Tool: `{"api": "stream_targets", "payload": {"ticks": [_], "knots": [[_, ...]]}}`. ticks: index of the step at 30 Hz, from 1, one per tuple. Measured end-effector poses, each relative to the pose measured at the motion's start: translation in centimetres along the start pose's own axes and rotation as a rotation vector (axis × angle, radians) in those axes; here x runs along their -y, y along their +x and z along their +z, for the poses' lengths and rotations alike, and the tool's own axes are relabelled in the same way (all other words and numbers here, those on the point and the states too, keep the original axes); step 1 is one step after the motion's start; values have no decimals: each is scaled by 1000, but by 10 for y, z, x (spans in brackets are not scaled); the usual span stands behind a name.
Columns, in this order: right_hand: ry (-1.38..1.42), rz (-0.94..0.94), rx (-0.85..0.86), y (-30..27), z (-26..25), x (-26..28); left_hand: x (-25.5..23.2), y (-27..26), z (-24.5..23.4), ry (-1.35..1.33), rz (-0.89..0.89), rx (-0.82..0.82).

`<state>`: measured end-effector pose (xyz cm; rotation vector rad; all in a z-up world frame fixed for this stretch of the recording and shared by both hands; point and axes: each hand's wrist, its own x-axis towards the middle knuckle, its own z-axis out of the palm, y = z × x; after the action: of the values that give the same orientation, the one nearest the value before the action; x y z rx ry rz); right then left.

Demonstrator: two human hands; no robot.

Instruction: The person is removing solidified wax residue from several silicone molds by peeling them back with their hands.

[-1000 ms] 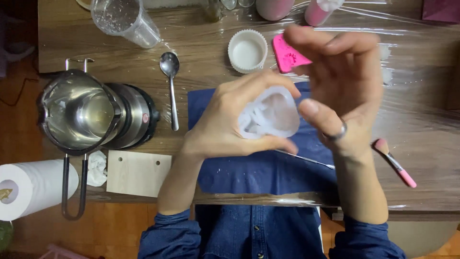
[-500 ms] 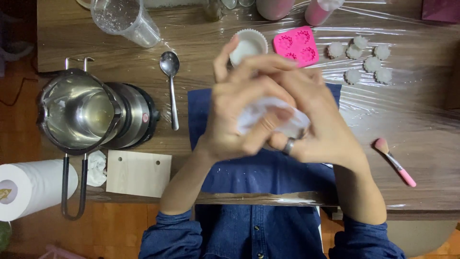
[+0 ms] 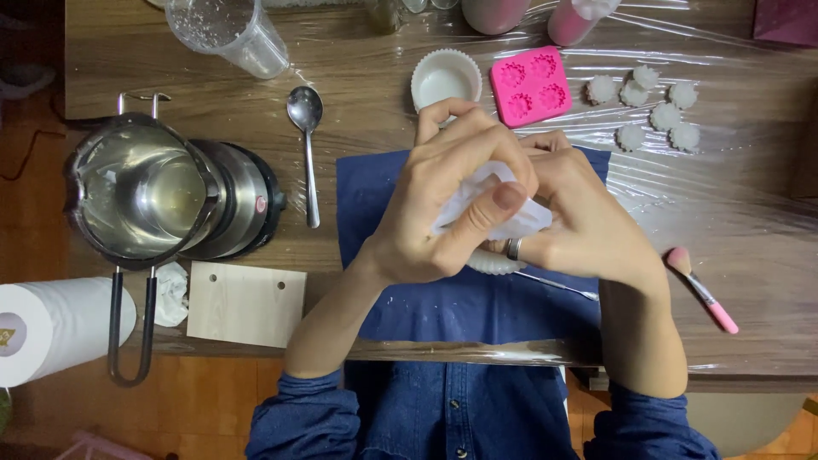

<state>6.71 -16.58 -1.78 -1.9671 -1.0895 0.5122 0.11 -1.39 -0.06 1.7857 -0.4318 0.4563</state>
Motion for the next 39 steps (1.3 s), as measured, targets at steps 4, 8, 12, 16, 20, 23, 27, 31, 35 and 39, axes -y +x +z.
{"api": "stream_targets", "payload": {"ticks": [4,8,12,16,20,23,27,31,35,39], "knots": [[-17,-36,-13,2,-1,-1,5,1,-1,-43,-15,1],[42,-86,-7,9,-1,7,8,2,-2,-89,-62,1],[60,-69,16,11,-2,6,10,3,-3,-109,-97,-7],[41,-82,12,9,-1,5,8,3,-3,-121,-110,-10],[-36,-68,24,7,0,-1,5,4,-3,-88,-118,-20],[-56,-71,27,7,0,1,3,4,-3,-101,-152,-33],[-58,-88,16,8,1,4,2,4,-2,-285,-226,-76],[-58,-76,32,7,1,3,4,5,1,-373,-227,-88],[-80,-82,13,8,1,3,4,6,2,-371,-223,-100],[-46,-79,6,9,-1,6,-1,7,2,-247,-210,-93]]}}
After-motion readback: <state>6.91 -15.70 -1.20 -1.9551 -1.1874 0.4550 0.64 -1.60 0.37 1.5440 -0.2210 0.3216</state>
